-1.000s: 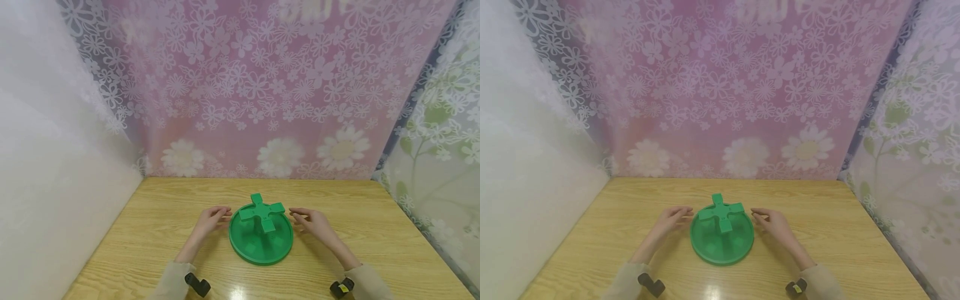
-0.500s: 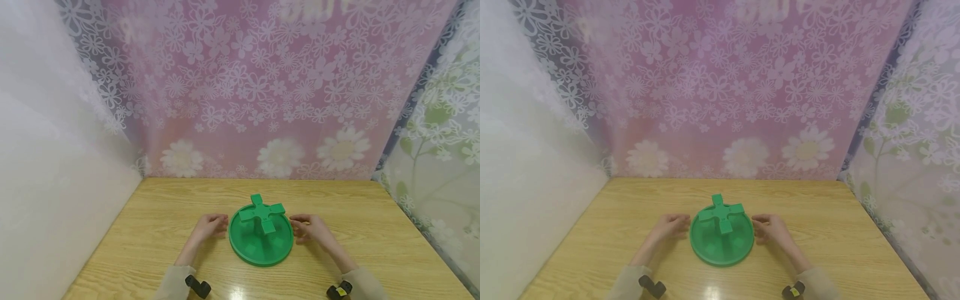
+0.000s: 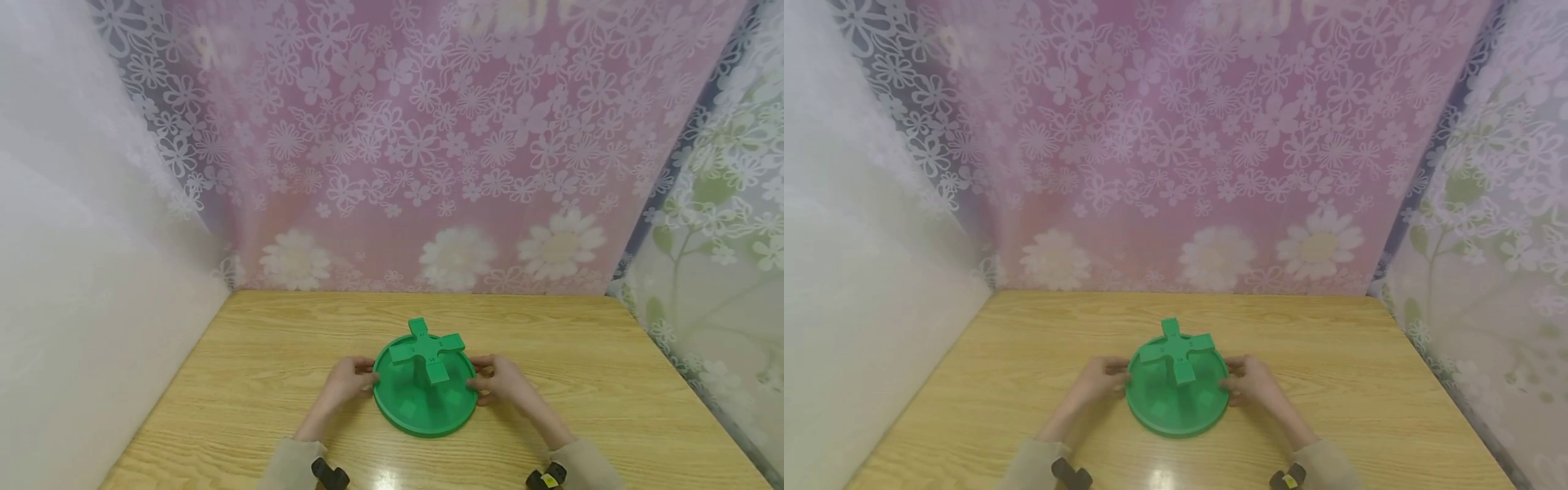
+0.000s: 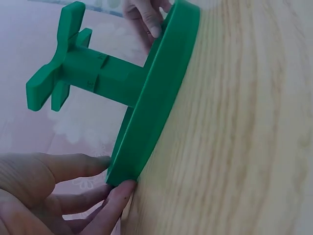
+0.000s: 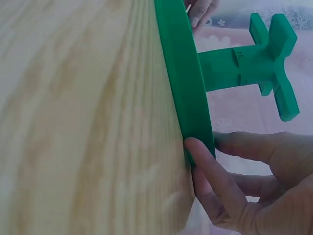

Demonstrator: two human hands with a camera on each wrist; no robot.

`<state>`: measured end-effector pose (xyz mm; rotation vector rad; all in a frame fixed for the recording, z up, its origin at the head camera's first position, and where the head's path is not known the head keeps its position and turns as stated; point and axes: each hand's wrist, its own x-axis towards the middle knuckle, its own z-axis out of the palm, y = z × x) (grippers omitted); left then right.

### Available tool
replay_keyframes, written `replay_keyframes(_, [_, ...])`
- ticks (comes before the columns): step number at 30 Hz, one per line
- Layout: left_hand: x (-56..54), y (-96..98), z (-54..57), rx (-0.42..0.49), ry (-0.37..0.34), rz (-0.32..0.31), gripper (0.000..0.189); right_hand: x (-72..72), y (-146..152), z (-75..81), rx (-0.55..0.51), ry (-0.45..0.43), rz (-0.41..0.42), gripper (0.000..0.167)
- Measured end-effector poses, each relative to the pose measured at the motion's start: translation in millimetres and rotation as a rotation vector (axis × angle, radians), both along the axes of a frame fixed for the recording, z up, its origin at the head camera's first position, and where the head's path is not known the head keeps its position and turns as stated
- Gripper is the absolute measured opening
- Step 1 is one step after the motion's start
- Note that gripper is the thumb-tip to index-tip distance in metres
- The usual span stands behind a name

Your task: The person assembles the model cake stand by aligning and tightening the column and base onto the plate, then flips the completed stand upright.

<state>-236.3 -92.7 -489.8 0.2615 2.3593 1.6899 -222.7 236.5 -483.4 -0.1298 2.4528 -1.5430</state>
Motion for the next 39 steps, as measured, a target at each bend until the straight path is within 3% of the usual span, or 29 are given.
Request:
replay_keyframes(6, [0.9, 5.4, 0.6, -0.109, 0.034, 0.029, 0.040, 2.6, -4.2, -0.5, 0.044, 0.029, -0.045, 0.050])
replay_keyframes(19, [2.5, 13.9, 2.2, -0.222, 0.145, 0.122, 0.031, 4.7, -8.1, 0.7, 0.122, 0.106, -0.100, 0.048])
replay_keyframes(25, [1.1, 13.9, 10.1, -0.207, 0.140, 0.148, 0.032, 4.4, -8.6, 10.5, 0.208, 0.178, -0.115, 0.051])
replay_keyframes(33, [2.6, 12.3, 16.6, -0.243, 0.155, 0.143, 0.031, 8.4, -10.0, 22.2, 0.144, 0.165, -0.122, 0.053])
replay_keyframes(39, [3.8, 11.6, 14.5, -0.158, 0.151, 0.139, 0.030, 8.4, -8.2, 25.7, 0.056, 0.146, -0.123, 0.054])
